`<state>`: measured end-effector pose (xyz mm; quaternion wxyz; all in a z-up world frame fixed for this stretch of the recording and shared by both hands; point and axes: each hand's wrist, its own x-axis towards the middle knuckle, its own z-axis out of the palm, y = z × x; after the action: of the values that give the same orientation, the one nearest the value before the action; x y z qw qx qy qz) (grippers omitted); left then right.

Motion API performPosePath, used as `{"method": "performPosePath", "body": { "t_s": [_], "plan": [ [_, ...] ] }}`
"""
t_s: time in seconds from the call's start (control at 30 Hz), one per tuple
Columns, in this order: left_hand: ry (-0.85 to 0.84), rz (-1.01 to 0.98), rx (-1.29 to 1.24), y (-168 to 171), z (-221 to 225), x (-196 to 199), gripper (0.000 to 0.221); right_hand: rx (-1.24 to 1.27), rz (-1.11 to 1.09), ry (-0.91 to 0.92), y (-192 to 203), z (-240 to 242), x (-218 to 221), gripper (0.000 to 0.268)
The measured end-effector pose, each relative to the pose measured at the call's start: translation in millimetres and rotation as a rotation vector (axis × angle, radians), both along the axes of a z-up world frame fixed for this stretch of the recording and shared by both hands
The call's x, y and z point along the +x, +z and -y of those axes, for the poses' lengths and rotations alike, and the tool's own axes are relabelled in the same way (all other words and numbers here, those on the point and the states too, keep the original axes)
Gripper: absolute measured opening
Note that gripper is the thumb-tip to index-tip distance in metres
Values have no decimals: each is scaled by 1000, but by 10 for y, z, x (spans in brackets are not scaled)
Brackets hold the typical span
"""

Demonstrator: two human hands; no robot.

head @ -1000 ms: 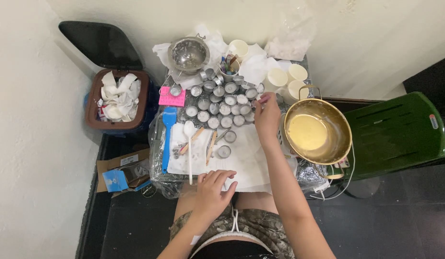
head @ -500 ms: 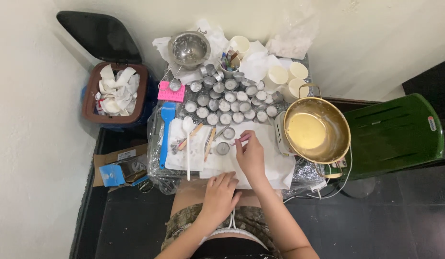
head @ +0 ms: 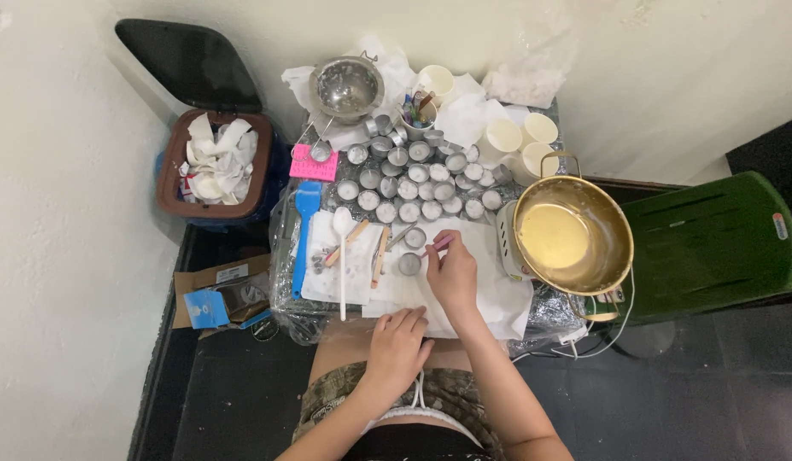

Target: The person ladles melted wax from a brass pot and pours it into small metal candle molds arranged on a table. They wipe spilled wax with paper tissue, reposition the molds, and handle wicks while filling the molds one at a time.

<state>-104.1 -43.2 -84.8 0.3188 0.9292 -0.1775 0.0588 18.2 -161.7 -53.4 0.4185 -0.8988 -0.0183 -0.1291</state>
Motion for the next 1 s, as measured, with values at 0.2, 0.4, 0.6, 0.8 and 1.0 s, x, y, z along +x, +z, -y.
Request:
{"method": "performPosePath", "body": {
  "t_s": [0.2,0.4,0.6,0.8,1.0],
  "plan": [
    [-5,10,13,-6,-10,8,37,-4,166,48,250,-45,422,22],
    [-11,15,-46,3,-58,1,32,134,85,65,497,-195,838,27],
    [187,-199,-383,64,-301,228,22,181,184,154,402,-69,795,27],
    [413,-42,-502,759,-586,787,43,209,50,157,627,24,576,29],
    [345,-93,-671,621,-432,937,22,224,58,149,653,231,471,30]
  ]
}}
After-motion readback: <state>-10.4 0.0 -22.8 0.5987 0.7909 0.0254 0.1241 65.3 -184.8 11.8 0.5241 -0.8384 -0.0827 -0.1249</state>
